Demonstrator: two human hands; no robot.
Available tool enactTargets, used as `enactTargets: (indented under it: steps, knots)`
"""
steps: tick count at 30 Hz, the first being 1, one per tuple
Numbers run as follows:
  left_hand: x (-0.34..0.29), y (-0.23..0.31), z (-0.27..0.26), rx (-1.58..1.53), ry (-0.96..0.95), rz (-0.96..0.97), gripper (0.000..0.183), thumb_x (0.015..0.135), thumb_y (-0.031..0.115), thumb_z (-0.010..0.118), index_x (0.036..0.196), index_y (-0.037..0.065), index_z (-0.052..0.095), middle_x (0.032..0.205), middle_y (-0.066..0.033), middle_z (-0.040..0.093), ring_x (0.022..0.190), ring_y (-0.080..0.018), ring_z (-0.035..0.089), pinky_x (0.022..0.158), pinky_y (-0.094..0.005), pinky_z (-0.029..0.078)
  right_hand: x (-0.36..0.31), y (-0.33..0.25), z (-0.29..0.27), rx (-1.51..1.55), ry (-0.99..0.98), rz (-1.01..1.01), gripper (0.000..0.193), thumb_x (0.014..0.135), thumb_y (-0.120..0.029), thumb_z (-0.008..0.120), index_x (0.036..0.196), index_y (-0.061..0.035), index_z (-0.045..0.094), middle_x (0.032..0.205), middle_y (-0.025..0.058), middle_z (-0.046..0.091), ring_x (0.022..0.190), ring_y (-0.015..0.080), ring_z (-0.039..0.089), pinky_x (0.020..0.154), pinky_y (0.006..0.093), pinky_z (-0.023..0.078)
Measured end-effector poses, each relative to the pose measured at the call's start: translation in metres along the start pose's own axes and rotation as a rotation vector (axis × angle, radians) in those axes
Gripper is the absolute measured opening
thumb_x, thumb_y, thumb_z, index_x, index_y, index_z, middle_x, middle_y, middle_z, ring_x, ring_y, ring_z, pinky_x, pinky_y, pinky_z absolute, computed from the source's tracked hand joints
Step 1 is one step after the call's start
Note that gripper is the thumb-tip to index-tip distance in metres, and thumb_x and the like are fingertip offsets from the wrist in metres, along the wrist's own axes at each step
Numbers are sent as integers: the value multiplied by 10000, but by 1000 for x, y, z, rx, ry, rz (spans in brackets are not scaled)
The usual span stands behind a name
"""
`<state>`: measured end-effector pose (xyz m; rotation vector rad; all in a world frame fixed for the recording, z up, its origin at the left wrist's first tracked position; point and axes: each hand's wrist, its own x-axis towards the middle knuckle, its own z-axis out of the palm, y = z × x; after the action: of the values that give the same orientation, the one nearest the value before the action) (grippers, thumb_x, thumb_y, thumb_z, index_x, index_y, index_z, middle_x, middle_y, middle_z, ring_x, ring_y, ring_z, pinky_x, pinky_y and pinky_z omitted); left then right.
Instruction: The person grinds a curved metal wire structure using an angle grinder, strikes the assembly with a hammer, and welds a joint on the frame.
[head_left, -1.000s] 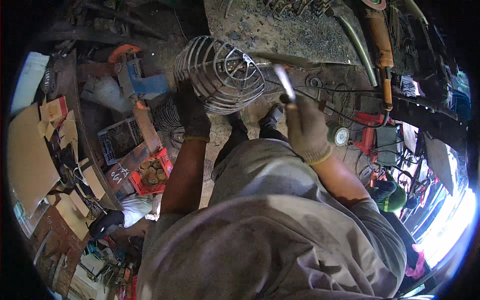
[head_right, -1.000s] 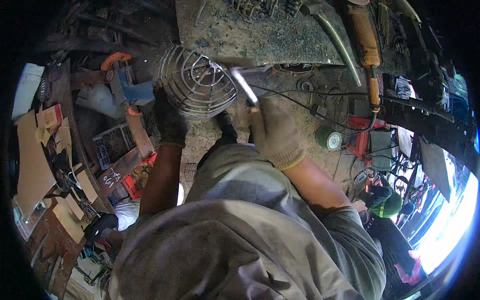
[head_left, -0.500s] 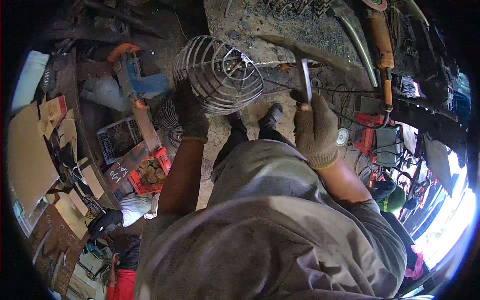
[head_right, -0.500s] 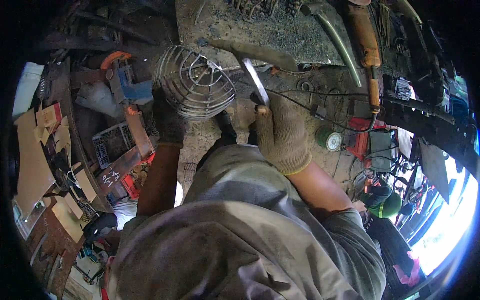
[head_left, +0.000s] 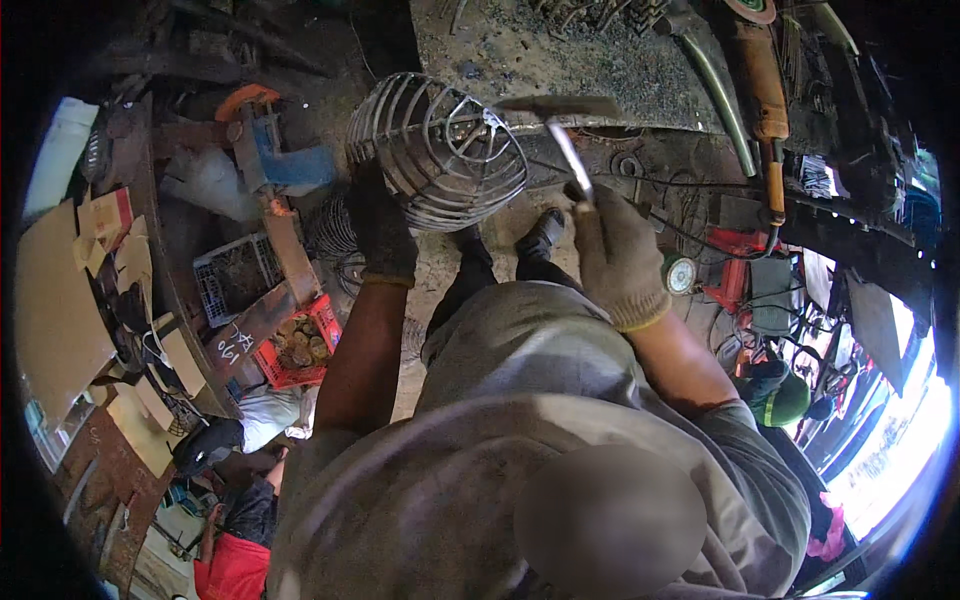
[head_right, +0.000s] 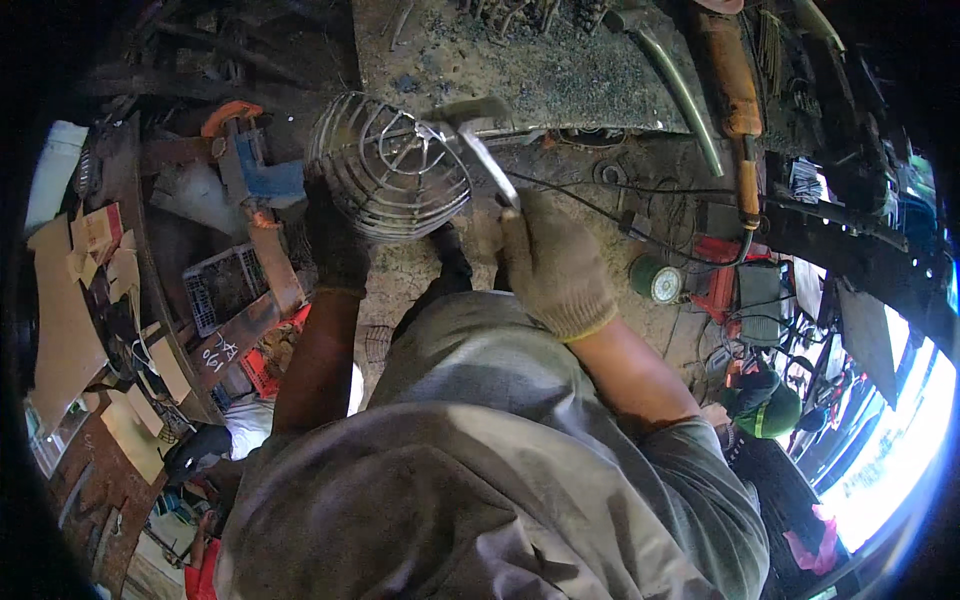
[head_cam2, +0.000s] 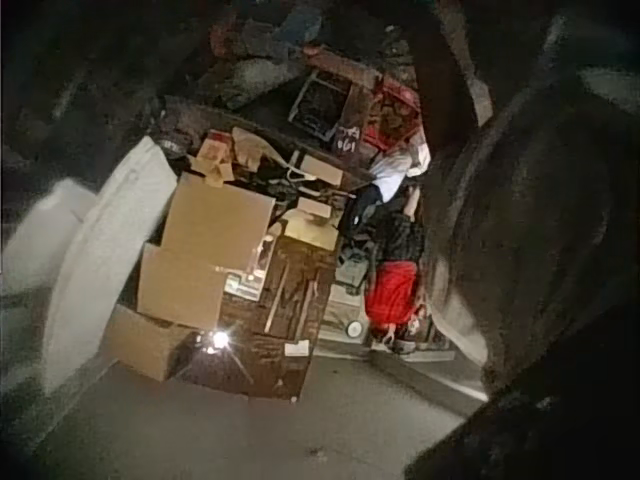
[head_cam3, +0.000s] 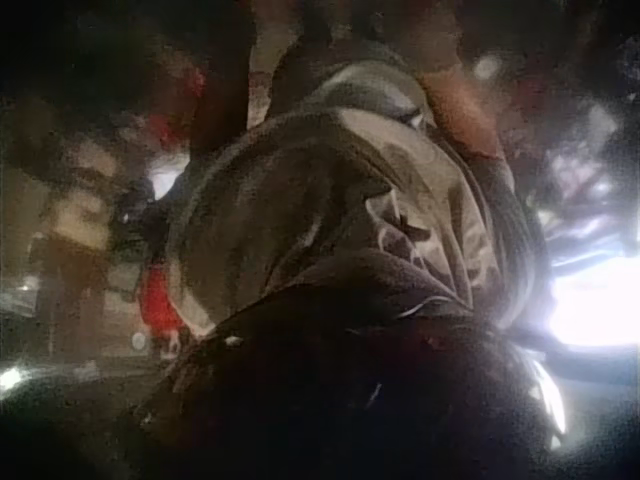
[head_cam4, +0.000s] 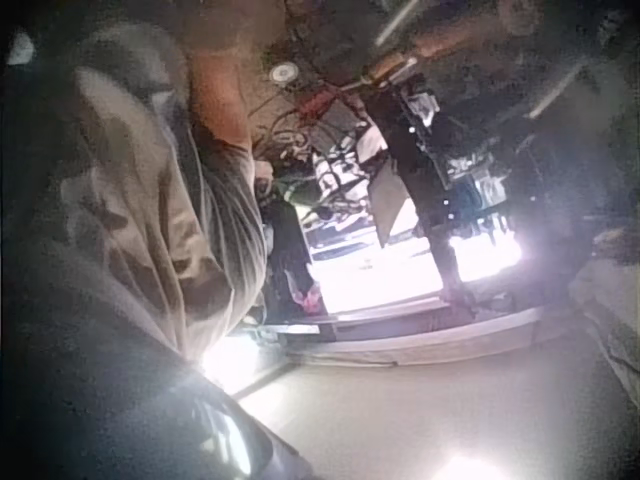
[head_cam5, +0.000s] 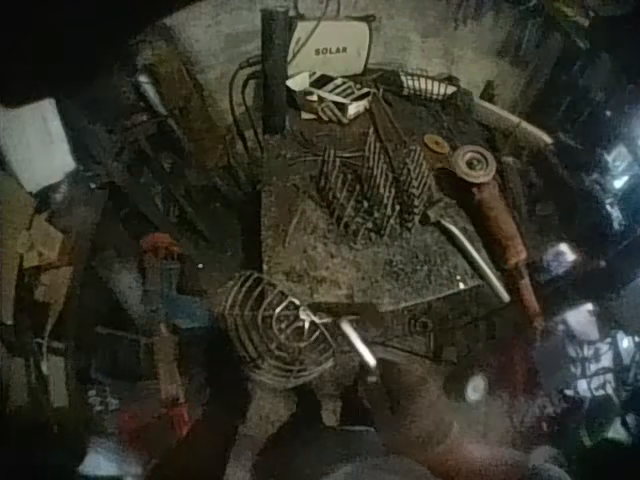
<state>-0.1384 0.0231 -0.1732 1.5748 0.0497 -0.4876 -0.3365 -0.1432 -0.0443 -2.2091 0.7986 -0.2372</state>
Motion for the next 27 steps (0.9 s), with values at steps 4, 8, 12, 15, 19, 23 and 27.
enactTargets:
  steps: [4,8,12,15,19,23,27]
  knots:
    - [19,-62,-29,544,38,355,430,1048,287,402,1330,-1,552,1346,-183,569,1262,-312,525,1070,-395,393,-7,-9,-6,17,24,-7,235,1004,-245,506,984,-25,588,788,240,626,749,451,628,642,516,483]
    - [18,-61,-27,455,33,262,394,1040,252,402,1274,-1,590,1307,-215,584,1249,-347,535,1058,-416,403,-2,1,4,-102,-16,-7,255,1006,-263,506,1034,-24,589,770,223,625,762,441,643,650,516,489]
    - [24,-59,-30,552,11,273,372,1034,215,397,1260,-2,597,1291,-230,586,1236,-360,543,1038,-436,423,-7,-14,-9,40,60,-9,249,1001,-258,522,1027,-25,604,771,215,633,745,439,650,636,514,494]
    - [21,-58,-24,699,84,221,364,1026,189,400,1260,-9,596,1285,-235,590,1227,-363,549,1032,-440,435,-6,1,9,-270,-5,62,236,1000,-260,534,1017,-48,636,747,200,631,713,436,648,608,491,493]
    - [20,-46,-27,426,-18,308,375,1019,201,421,1282,-7,588,1296,-230,588,1233,-357,548,1051,-429,424,-3,-12,-7,69,63,102,248,993,-274,543,1023,-46,636,795,231,639,738,446,648,627,496,499]
    - [16,-45,-22,338,12,207,367,1006,176,447,1297,0,585,1300,-221,590,1234,-344,550,1061,-418,412,-11,-2,-2,40,96,13,246,989,-262,553,1052,-40,639,808,236,645,746,449,645,633,493,501]
    - [7,-39,-15,303,187,112,379,998,136,445,1336,3,553,1343,-217,569,1264,-353,527,1072,-425,400,-4,-4,-3,11,20,49,228,983,-240,567,1065,-40,636,821,245,647,762,448,647,630,491,504]
